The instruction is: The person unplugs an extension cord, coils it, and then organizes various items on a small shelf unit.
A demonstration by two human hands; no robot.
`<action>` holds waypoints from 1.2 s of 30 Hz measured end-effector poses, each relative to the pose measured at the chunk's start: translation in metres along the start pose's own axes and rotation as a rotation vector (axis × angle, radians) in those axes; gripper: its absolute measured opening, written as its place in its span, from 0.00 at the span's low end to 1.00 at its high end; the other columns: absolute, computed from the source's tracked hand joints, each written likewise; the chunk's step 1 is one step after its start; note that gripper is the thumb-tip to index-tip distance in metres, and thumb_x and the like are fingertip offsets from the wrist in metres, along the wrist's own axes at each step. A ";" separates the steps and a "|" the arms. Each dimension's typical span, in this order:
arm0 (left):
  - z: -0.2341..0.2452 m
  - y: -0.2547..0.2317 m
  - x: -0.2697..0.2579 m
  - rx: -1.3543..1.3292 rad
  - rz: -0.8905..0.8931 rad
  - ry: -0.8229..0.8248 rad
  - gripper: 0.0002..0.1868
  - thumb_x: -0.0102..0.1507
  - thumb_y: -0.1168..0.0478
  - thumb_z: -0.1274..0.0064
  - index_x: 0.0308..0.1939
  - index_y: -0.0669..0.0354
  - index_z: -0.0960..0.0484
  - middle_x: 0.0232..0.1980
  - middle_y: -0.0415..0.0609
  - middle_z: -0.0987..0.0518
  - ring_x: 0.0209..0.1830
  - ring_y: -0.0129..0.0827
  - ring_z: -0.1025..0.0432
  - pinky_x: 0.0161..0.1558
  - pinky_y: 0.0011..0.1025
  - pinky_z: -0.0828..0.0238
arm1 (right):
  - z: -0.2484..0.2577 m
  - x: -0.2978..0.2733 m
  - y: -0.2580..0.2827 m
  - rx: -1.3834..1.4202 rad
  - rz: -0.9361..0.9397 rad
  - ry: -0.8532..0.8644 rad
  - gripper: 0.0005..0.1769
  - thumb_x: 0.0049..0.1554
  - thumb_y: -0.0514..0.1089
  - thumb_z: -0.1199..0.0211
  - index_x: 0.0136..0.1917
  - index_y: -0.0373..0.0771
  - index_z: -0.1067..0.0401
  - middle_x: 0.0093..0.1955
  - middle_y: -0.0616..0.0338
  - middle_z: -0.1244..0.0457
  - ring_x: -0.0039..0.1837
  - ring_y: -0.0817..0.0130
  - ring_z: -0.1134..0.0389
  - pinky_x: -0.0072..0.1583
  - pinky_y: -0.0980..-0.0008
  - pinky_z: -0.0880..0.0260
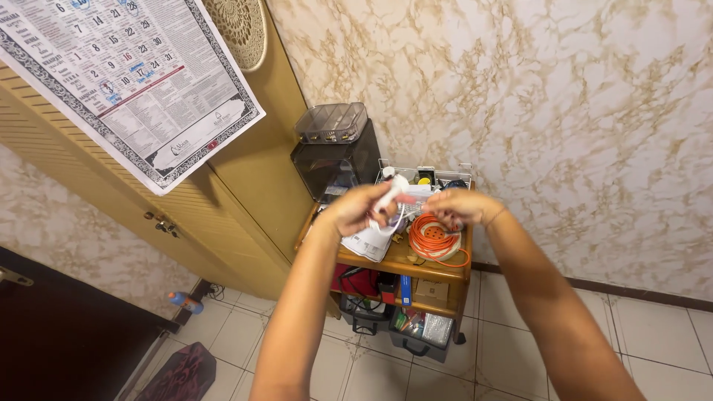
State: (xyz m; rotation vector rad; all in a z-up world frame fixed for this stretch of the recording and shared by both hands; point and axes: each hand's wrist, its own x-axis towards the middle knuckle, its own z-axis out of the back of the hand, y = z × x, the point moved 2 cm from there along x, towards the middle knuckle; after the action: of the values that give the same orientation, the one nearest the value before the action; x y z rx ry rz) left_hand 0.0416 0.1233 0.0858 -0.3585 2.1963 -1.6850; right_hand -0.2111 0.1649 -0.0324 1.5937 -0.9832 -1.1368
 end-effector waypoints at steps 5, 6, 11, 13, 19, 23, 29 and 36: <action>0.013 0.063 0.038 0.069 0.148 -0.093 0.35 0.72 0.33 0.65 0.51 0.65 0.29 0.30 0.52 0.23 0.17 0.25 0.32 0.24 0.25 0.23 | -0.024 0.013 0.050 -0.273 0.069 -0.321 0.13 0.61 0.47 0.41 0.36 0.41 0.27 0.25 0.69 0.47 0.25 0.85 0.48 0.25 0.84 0.51; 0.017 0.072 0.047 0.052 0.133 -0.113 0.35 0.72 0.31 0.67 0.49 0.63 0.30 0.31 0.55 0.21 0.18 0.31 0.27 0.22 0.28 0.23 | -0.036 0.014 0.061 -0.390 0.121 -0.431 0.16 0.60 0.49 0.41 0.34 0.42 0.25 0.23 0.69 0.46 0.24 0.84 0.50 0.24 0.82 0.53; 0.024 0.068 0.068 -0.197 -0.193 -0.353 0.22 0.74 0.46 0.61 0.54 0.61 0.27 0.31 0.45 0.25 0.23 0.25 0.30 0.23 0.24 0.27 | -0.130 -0.025 0.034 -1.016 0.378 -0.725 0.11 0.62 0.45 0.49 0.56 0.45 0.31 0.34 0.56 0.30 0.38 0.57 0.25 0.38 0.60 0.28; 0.019 0.059 0.066 -0.223 -0.322 -0.381 0.21 0.75 0.51 0.60 0.65 0.62 0.28 0.37 0.47 0.21 0.24 0.24 0.29 0.19 0.21 0.29 | -0.157 -0.043 0.020 -1.087 0.524 -0.822 0.20 0.63 0.42 0.49 0.69 0.43 0.35 0.39 0.45 0.30 0.42 0.48 0.25 0.43 0.53 0.27; -0.013 0.036 0.030 -0.363 -0.428 -0.164 0.20 0.74 0.57 0.60 0.62 0.69 0.24 0.27 0.40 0.42 0.30 0.28 0.40 0.45 0.25 0.30 | -0.158 -0.058 -0.002 -0.432 0.690 -0.725 0.08 0.57 0.39 0.35 0.50 0.49 0.19 0.34 0.66 0.27 0.39 0.75 0.28 0.47 0.76 0.29; -0.010 0.030 0.018 -0.102 -0.385 -0.175 0.14 0.72 0.57 0.54 0.40 0.66 0.22 0.20 0.34 0.45 0.19 0.20 0.45 0.30 0.20 0.36 | -0.136 -0.048 -0.014 0.096 0.481 -0.397 0.11 0.54 0.34 0.34 0.52 0.32 0.25 0.34 0.57 0.31 0.34 0.75 0.31 0.39 0.74 0.25; -0.029 -0.001 -0.009 0.979 -0.249 -0.370 0.14 0.67 0.50 0.50 0.34 0.54 0.18 0.27 0.52 0.20 0.35 0.47 0.23 0.42 0.40 0.28 | -0.107 -0.051 -0.008 0.157 0.598 -0.450 0.09 0.56 0.36 0.32 0.48 0.32 0.30 0.29 0.58 0.37 0.31 0.76 0.33 0.36 0.74 0.28; -0.032 -0.008 -0.008 1.329 -0.456 -0.754 0.19 0.72 0.49 0.58 0.42 0.64 0.27 0.26 0.65 0.23 0.31 0.61 0.22 0.38 0.51 0.27 | -0.142 -0.085 0.030 -0.195 0.960 -0.733 0.08 0.51 0.36 0.27 0.45 0.32 0.19 0.38 0.51 0.32 0.45 0.67 0.34 0.53 0.69 0.33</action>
State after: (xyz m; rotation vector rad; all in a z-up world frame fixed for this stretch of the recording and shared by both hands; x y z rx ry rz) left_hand 0.0358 0.1525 0.1017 -0.8971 0.2660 -2.2673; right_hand -0.0991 0.2692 0.0380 0.3604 -1.7698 -1.0392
